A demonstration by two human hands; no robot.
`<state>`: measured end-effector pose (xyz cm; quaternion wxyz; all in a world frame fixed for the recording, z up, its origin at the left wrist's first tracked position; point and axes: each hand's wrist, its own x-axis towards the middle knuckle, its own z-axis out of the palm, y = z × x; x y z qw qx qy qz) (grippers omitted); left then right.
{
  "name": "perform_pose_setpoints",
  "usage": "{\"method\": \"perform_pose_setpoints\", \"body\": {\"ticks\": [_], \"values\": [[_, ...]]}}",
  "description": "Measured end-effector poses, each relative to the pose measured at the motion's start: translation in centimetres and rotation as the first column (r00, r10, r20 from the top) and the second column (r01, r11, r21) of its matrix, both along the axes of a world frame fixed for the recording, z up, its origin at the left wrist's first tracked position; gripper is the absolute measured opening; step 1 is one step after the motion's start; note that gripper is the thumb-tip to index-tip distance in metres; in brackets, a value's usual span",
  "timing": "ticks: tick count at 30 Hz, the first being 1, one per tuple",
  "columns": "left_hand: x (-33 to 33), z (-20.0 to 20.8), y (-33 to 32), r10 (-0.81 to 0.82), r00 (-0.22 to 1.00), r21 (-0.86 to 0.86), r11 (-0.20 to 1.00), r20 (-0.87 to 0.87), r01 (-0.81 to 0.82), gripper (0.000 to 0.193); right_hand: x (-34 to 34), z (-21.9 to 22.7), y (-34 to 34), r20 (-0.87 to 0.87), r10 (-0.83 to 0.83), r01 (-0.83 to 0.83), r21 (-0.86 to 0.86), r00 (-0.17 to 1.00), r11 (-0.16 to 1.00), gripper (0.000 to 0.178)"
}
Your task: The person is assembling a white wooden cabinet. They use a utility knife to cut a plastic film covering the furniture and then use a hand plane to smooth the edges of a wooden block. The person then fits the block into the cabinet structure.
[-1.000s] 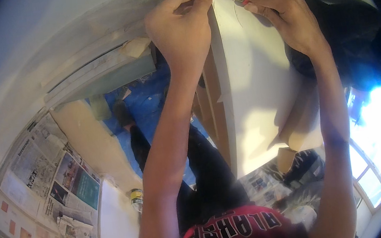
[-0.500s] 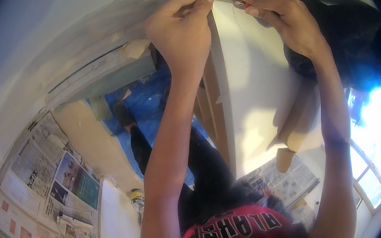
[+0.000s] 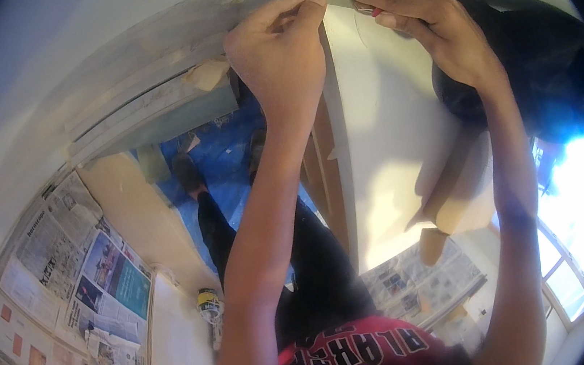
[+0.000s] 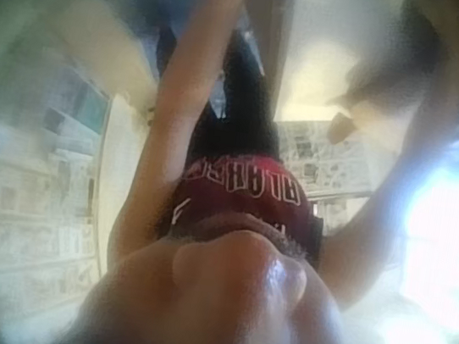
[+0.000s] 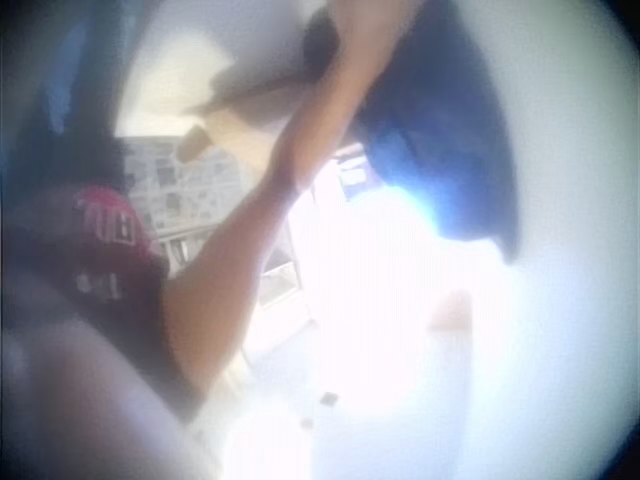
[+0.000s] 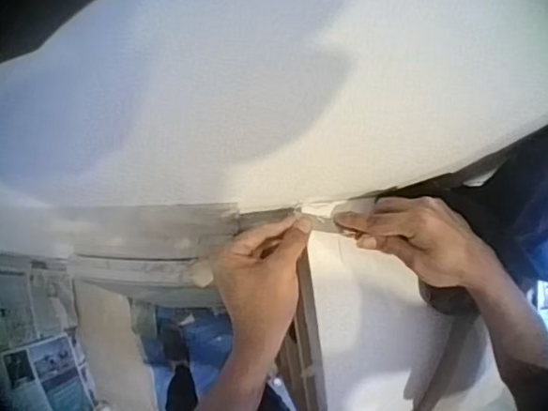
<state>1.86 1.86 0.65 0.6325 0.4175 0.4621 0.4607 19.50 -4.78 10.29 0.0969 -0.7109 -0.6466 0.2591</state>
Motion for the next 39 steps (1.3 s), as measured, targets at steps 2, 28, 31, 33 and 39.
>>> {"method": "perform_pose_setpoints", "body": {"ticks": [2,28,31,33,39], "values": [[0.1,0.2,-0.1,0.01,1.0,-0.001,1.0,0.013,-0.01,0.017,0.1,0.1,0.1,0.013,0.007,-0.007,-0.007,1.0,1.0,0.039],[0.2,3.7,0.6,0.023,0.963,0.275,0.96,-0.267,0.053,0.014,-2.9,0.1,-1.6,0.024,-0.251,0.251,0.007,0.968,0.968,0.038],[0.1,3.7,0.9,0.006,0.954,0.266,0.961,-0.301,0.079,0.011,-3.5,0.0,-1.7,0.095,-0.243,0.241,0.03,0.965,0.97,0.038],[0.0,4.1,0.8,-0.007,0.952,0.197,0.978,-0.307,0.07,0.012,-4.3,-0.5,-2.2,0.097,-0.275,0.27,0.056,0.957,0.961,0.038],[0.4,3.6,0.9,0.003,0.963,0.191,0.98,-0.268,0.05,0.014,-4.7,-0.8,-2.6,0.157,-0.32,0.309,0.089,0.934,0.947,0.035]]}}
